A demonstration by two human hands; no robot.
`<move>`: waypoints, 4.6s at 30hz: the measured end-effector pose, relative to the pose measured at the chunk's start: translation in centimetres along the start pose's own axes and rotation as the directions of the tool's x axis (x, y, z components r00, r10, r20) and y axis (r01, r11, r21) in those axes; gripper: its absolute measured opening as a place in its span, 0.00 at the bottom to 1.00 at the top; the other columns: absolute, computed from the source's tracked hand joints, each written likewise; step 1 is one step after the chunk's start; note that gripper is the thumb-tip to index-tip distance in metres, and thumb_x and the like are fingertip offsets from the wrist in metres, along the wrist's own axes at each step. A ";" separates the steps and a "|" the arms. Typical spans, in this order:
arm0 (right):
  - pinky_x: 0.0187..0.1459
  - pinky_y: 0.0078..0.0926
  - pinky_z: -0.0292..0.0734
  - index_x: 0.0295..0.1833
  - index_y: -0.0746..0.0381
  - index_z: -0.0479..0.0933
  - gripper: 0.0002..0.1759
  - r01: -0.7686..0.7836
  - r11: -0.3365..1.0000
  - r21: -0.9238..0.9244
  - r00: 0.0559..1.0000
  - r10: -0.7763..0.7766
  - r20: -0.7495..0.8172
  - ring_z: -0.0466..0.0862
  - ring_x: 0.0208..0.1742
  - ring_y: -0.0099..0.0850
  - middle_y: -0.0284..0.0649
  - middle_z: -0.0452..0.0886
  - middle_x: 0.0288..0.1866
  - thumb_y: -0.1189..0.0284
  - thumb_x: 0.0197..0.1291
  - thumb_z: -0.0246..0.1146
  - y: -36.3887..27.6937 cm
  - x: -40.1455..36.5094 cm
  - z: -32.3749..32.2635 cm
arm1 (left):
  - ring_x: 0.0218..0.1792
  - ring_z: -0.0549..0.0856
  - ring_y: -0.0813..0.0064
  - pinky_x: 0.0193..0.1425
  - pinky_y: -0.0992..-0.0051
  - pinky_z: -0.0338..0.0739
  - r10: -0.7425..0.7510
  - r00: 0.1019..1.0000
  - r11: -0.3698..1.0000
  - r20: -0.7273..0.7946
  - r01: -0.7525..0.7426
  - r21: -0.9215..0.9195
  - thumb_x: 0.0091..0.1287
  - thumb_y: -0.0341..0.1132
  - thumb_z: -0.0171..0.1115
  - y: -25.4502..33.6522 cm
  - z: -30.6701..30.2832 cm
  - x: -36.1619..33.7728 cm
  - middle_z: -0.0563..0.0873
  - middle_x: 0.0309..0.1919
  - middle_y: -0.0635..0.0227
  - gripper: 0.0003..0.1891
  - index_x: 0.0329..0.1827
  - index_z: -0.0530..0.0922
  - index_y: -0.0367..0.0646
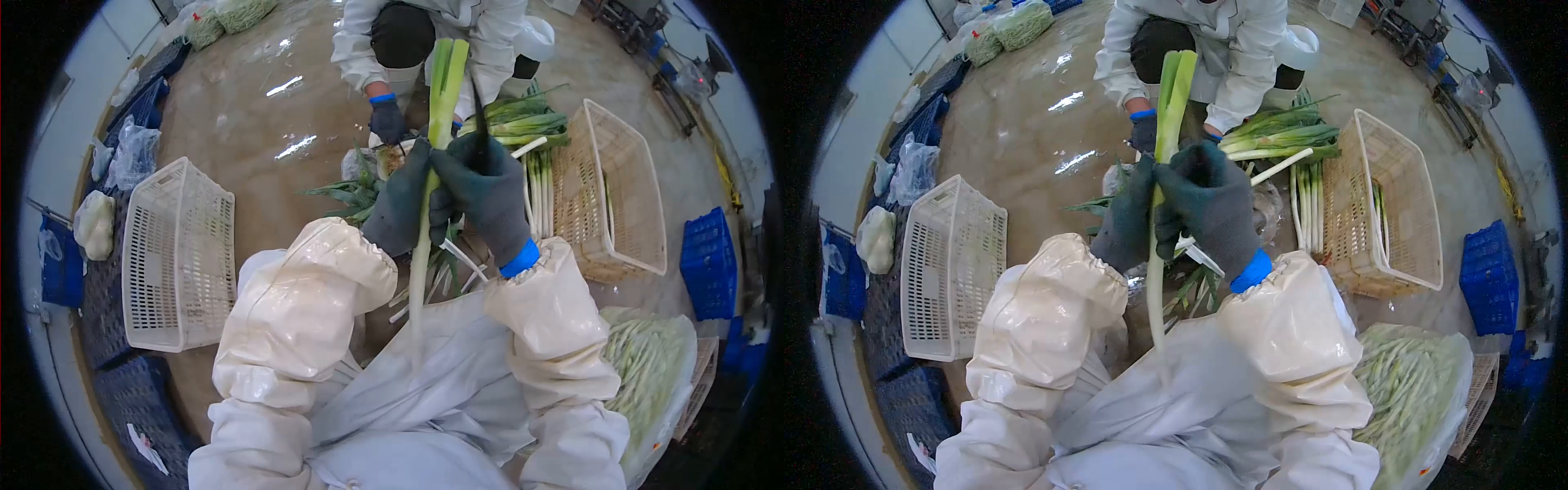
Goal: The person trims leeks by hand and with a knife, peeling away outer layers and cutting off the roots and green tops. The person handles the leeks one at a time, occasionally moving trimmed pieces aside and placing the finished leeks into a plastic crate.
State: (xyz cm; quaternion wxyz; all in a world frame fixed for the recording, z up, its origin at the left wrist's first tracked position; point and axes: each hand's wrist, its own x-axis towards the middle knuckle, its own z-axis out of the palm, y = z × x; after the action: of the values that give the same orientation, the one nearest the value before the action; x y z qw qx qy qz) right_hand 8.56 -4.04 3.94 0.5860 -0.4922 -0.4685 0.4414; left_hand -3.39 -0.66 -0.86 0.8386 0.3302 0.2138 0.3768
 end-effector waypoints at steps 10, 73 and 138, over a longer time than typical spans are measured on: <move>0.24 0.19 0.74 0.40 0.66 0.76 0.13 -0.058 0.998 0.011 0.998 0.058 -0.008 0.79 0.24 0.22 0.35 0.81 0.29 0.74 0.52 0.72 -0.6 0.8 -0.7 | 0.09 0.72 0.76 0.10 0.78 0.68 -0.002 1.000 0.999 0.031 0.001 0.046 0.72 0.65 0.40 -0.8 -1.0 0.6 0.72 0.12 0.70 0.28 0.36 0.72 0.49; 0.32 0.26 0.76 0.38 0.65 0.75 0.07 0.364 0.792 -0.490 0.904 -0.427 -0.020 0.81 0.28 0.30 0.42 0.79 0.28 0.75 0.56 0.66 1.2 0.4 -1.3 | 0.39 0.82 0.80 0.46 0.78 0.78 0.305 0.947 0.791 -0.099 -0.194 0.580 0.66 0.29 0.62 0.4 -0.2 0.0 0.85 0.44 0.66 0.20 0.61 0.76 0.34; 0.49 0.37 0.77 0.53 0.63 0.79 0.30 -0.535 -0.084 -0.840 0.803 -0.360 -0.475 0.84 0.48 0.45 0.52 0.84 0.45 0.52 0.53 0.68 -8.1 -8.0 -41.0 | 0.18 0.74 0.78 0.13 0.76 0.63 0.642 0.666 0.749 -0.380 -0.440 0.495 0.73 0.55 0.48 7.2 -3.1 0.8 0.75 0.19 0.74 0.22 0.36 0.78 0.46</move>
State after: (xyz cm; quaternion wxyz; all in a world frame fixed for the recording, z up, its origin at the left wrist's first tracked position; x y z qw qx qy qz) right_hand 48.00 -19.53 7.91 0.1042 -0.8953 -0.3916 -0.1847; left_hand -8.32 4.71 2.05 0.5162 0.4106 0.3910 0.6420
